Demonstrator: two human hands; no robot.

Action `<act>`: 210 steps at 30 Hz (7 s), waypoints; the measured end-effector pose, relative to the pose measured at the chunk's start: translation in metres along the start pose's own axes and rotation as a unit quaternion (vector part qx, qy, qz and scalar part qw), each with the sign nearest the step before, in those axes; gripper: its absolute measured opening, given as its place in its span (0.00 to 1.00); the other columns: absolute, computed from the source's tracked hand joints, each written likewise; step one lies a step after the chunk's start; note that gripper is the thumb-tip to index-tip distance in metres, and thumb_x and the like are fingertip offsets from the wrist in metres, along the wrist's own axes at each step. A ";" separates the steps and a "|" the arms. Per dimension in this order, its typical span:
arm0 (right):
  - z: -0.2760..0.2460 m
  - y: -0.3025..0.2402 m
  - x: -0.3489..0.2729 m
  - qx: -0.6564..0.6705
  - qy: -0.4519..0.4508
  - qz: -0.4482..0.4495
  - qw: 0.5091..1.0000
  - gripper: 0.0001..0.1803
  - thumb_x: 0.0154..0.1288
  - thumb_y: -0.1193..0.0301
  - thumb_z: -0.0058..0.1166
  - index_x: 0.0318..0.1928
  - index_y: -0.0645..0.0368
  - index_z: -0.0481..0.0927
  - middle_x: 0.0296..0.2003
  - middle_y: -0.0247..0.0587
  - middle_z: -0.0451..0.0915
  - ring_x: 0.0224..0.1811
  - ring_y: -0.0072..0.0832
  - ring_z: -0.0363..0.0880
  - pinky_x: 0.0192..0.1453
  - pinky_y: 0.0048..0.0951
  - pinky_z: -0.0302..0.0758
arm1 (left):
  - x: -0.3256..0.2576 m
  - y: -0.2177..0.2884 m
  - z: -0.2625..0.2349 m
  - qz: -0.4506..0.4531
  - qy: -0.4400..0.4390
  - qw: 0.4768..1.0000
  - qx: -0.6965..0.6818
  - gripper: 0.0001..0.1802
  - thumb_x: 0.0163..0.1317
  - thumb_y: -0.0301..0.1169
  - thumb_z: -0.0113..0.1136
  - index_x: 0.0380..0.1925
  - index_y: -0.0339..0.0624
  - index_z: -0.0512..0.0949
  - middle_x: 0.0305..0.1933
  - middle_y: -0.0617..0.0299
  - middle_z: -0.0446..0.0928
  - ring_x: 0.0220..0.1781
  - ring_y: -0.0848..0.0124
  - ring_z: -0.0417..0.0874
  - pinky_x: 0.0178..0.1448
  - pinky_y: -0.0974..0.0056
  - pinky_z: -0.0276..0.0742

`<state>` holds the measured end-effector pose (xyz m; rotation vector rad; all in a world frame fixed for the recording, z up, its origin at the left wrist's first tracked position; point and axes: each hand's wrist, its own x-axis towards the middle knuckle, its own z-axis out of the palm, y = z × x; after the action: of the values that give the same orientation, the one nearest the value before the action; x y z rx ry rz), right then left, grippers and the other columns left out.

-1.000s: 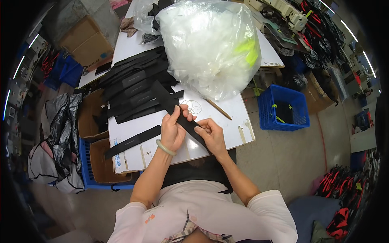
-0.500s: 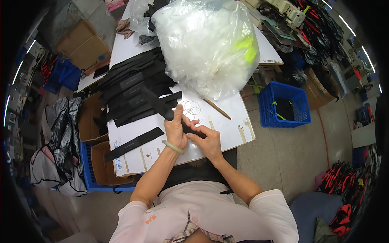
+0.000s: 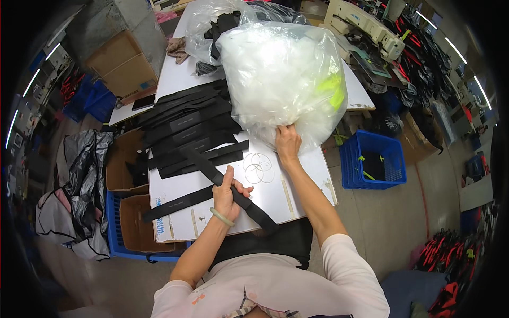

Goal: Assembling and organizing black fabric straps and components at a workstation.

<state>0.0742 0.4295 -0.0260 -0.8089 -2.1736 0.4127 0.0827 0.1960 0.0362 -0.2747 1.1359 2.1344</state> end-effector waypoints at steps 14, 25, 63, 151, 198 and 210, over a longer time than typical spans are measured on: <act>-0.151 -0.041 -0.059 0.198 -0.196 -0.048 0.959 0.05 0.50 0.78 0.63 0.29 0.64 0.81 0.42 0.49 0.83 0.38 0.41 0.84 0.42 0.34 0.81 | 0.011 -0.021 0.033 -0.084 -0.177 0.980 0.031 0.20 0.60 0.36 0.67 0.46 0.32 0.77 0.27 0.66 0.69 0.17 0.77 0.68 0.32 0.66 0.78; -0.173 -0.050 -0.073 0.309 -0.211 -0.096 0.923 0.10 0.47 0.80 0.67 0.27 0.64 0.76 0.37 0.45 0.82 0.36 0.32 0.82 0.40 0.29 0.76 | -0.017 -0.015 0.034 0.037 -0.206 0.974 0.085 0.16 0.56 0.26 0.67 0.43 0.28 0.77 0.24 0.64 0.73 0.18 0.77 0.70 0.28 0.69 0.76; -0.192 -0.105 -0.095 0.271 -0.202 -0.063 0.939 0.12 0.50 0.74 0.67 0.26 0.62 0.73 0.24 0.40 0.75 0.22 0.34 0.77 0.26 0.33 0.72 | -0.015 0.019 0.024 -0.002 -0.128 0.972 -0.198 0.22 0.64 0.50 0.61 0.22 0.48 0.69 0.19 0.67 0.64 0.16 0.76 0.61 0.28 0.68 0.68; -0.170 0.062 -0.203 -0.007 -0.143 -0.224 0.964 0.22 0.56 0.73 0.57 0.52 0.41 0.84 0.56 0.25 0.79 0.62 0.29 0.69 0.67 0.42 0.55 | -0.057 -0.132 -0.039 0.475 -0.213 0.454 0.723 0.29 0.56 0.22 0.52 0.61 0.37 0.70 0.70 0.43 0.61 0.73 0.42 0.58 0.73 0.43 0.57; -0.045 -0.095 -0.167 0.252 -0.380 -0.180 0.872 0.09 0.41 0.66 0.69 0.21 0.54 0.82 0.22 0.31 0.78 0.33 0.31 0.71 0.46 0.34 0.60 | -0.044 -0.136 -0.051 0.500 -0.219 0.400 0.736 0.31 0.61 0.36 0.52 0.65 0.41 0.63 0.70 0.41 0.59 0.71 0.39 0.60 0.71 0.37 0.55; -0.119 -0.067 -0.089 0.492 -0.371 0.186 0.766 0.09 0.60 0.71 0.63 0.36 0.66 0.82 0.30 0.34 0.82 0.35 0.19 0.77 0.45 0.21 0.71 | -0.061 -0.087 -0.063 0.456 -0.266 0.540 0.656 0.26 0.48 0.21 0.57 0.51 0.48 0.78 0.35 0.56 0.68 0.40 0.58 0.72 0.46 0.57 0.70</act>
<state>0.1809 0.3245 0.0381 -0.4519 -1.9351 2.1596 0.1773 0.1491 -0.0281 1.8509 2.3036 1.0779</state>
